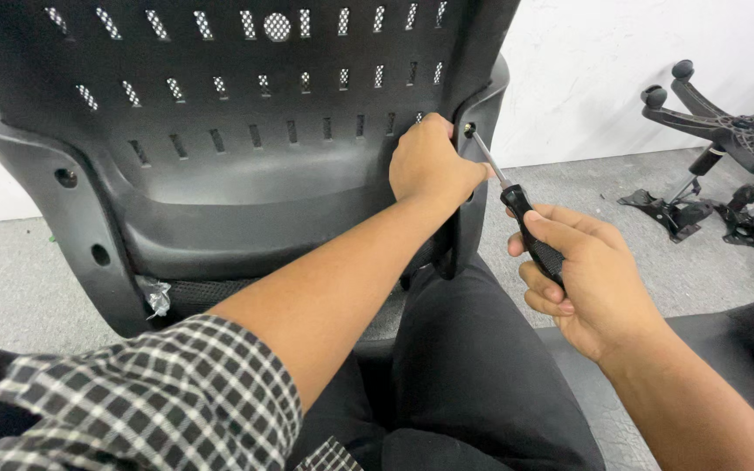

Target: The person uses a screwdriver to tighten screws on the underside of a black office chair seat, securing the seat to its frame. The person works on multiple screw locations around the seat perimeter.

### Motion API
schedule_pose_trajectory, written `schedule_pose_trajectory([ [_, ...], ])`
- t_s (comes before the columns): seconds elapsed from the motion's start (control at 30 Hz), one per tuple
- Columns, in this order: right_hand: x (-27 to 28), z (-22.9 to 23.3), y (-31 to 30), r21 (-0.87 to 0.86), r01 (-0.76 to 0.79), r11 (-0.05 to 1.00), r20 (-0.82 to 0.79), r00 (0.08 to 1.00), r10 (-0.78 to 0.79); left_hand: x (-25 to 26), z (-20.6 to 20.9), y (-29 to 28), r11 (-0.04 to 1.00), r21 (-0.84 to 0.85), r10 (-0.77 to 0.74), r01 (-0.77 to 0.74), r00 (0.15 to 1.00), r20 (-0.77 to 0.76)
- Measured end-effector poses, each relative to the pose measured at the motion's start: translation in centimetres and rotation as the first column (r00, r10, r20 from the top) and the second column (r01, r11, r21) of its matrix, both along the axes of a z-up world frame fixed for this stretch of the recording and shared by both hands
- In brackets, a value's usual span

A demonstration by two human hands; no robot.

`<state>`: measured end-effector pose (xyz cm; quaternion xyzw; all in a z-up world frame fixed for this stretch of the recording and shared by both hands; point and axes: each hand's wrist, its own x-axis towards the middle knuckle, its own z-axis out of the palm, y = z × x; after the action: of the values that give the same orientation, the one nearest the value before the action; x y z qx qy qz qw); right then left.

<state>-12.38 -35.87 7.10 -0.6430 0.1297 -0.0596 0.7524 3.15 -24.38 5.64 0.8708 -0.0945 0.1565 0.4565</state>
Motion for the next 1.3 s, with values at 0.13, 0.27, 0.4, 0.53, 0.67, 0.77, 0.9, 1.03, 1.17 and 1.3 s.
schedule_pose_trajectory([
  [0.13, -0.1, 0.5, -0.2, -0.063, -0.02, 0.998, 0.0, 1.0, 0.02, -1.0, 1.3, -1.3, 0.986, 0.099, 0.133, -0.133, 0.991, 0.011],
  [0.27, -0.2, 0.5, -0.3, -0.087, -0.02, 0.996, 0.002, 1.0, 0.02, -0.9, 1.7, -1.1, 0.976, 0.147, 0.152, -0.159, 0.987, 0.058],
  [0.4, 0.0, 0.4, -0.4, -0.072, -0.032, 0.997, 0.022, 0.999, 0.033, -0.5, 1.1, -1.1, 0.979, 0.136, 0.143, -0.152, 0.987, 0.07],
  [0.53, -0.2, 0.2, -0.4, -0.039, -0.008, 0.999, 0.007, 1.0, 0.009, -0.4, 0.3, -1.2, 0.98, 0.11, 0.146, -0.164, 0.977, 0.153],
  [0.67, -0.1, -0.1, -0.1, -0.042, 0.009, 0.999, 0.031, 0.999, -0.008, -0.2, 0.0, -1.2, 0.984, 0.104, 0.128, -0.144, 0.981, 0.146],
  [0.77, -0.1, -0.2, 0.0, -0.057, 0.018, 0.998, 0.04, 0.999, -0.016, 0.0, -0.2, -1.2, 0.982, 0.112, 0.132, -0.154, 0.974, 0.184],
  [0.9, 0.0, -0.5, -0.3, -0.056, 0.028, 0.998, 0.058, 0.998, -0.024, -0.1, -0.5, -1.3, 0.986, 0.091, 0.118, -0.137, 0.976, 0.185],
  [1.03, 0.1, -0.4, -0.1, -0.188, 0.038, 0.981, 0.101, 0.995, -0.019, -0.1, -0.8, -1.2, 0.987, 0.092, 0.113, -0.133, 0.973, 0.201],
  [1.17, 0.0, -0.1, 0.2, -0.226, 0.057, 0.972, 0.069, 0.997, -0.042, -0.1, -0.9, -1.3, 0.986, 0.096, 0.117, -0.139, 0.971, 0.208],
  [1.3, 0.0, 0.3, -0.3, 0.086, 0.03, 0.996, -0.026, 0.999, -0.028, -0.1, -0.8, -1.3, 0.983, 0.099, 0.128, -0.152, 0.967, 0.222],
])
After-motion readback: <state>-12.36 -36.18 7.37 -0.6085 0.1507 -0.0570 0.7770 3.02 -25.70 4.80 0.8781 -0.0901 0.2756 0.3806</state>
